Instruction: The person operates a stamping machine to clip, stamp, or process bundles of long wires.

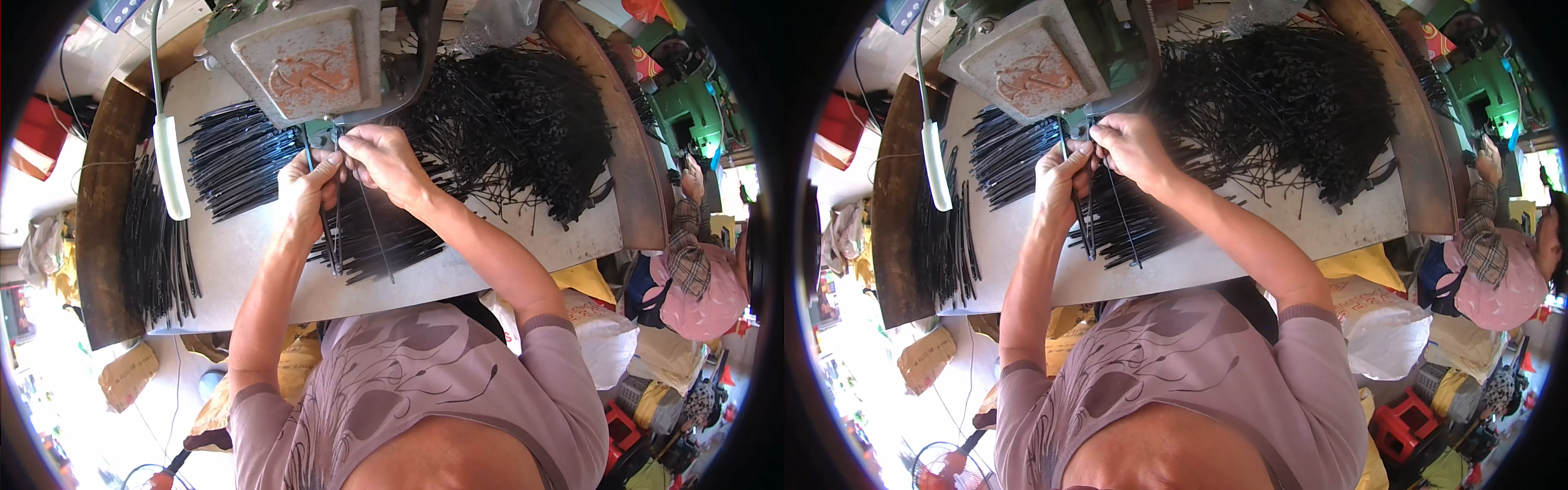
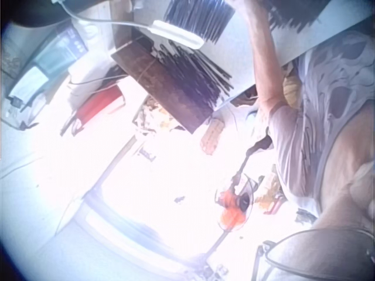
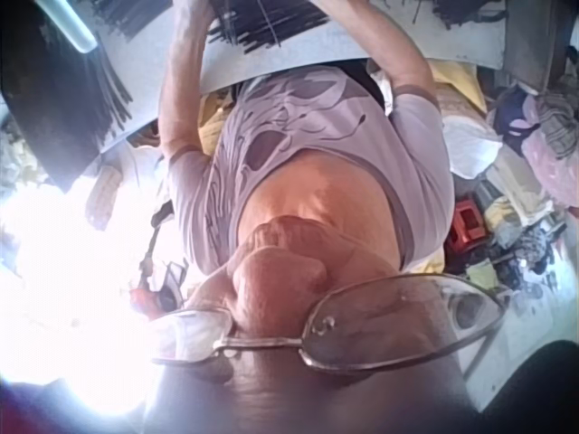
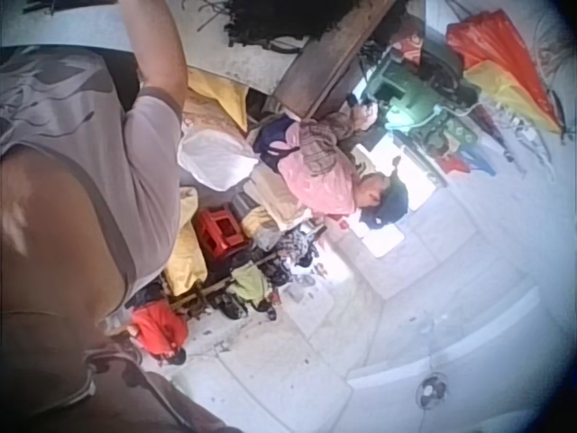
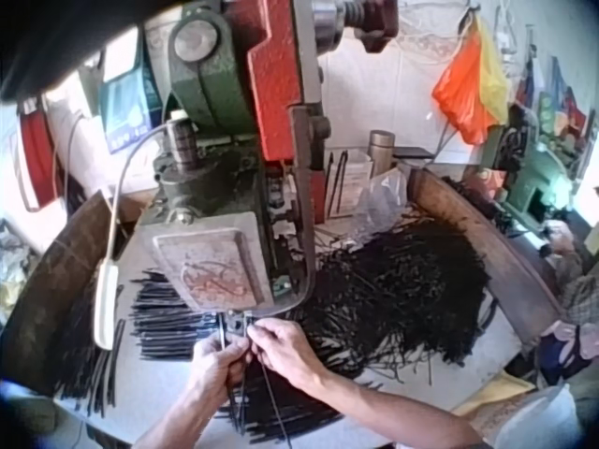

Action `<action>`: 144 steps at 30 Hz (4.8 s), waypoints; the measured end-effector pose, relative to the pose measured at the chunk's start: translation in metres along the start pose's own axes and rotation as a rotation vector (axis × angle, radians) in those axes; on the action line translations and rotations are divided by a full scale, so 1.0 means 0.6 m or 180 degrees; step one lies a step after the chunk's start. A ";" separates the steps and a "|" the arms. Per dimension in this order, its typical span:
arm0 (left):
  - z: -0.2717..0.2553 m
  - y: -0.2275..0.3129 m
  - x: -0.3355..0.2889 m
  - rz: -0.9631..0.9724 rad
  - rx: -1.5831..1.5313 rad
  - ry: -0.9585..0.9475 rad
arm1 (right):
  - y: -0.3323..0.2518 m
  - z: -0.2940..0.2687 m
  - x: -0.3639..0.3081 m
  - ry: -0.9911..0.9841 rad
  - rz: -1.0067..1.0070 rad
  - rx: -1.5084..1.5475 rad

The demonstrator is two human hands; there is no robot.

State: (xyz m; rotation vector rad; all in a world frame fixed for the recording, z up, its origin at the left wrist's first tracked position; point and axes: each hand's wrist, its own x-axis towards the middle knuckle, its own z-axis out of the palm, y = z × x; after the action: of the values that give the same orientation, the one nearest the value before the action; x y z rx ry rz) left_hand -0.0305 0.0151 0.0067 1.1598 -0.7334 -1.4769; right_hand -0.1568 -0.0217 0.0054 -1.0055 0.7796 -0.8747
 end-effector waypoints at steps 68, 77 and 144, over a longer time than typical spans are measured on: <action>-0.026 0.012 -0.019 0.1205 0.3277 -0.0275 | -0.072 -0.128 -0.053 0.0723 -0.1321 -0.3470; -0.026 0.015 -0.034 0.0479 0.2355 -0.0532 | -0.031 -0.076 -0.025 -0.0307 -0.0902 -0.1993; -0.001 0.010 0.006 0.2716 0.4550 0.0715 | 0.002 -0.020 0.000 0.0879 -0.0636 0.0979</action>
State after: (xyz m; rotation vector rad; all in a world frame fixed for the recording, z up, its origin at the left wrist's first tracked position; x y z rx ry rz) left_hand -0.0275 0.0104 0.0111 1.6040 -1.9226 0.0833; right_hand -0.1669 -0.0260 0.0001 -0.7046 0.7541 -1.2836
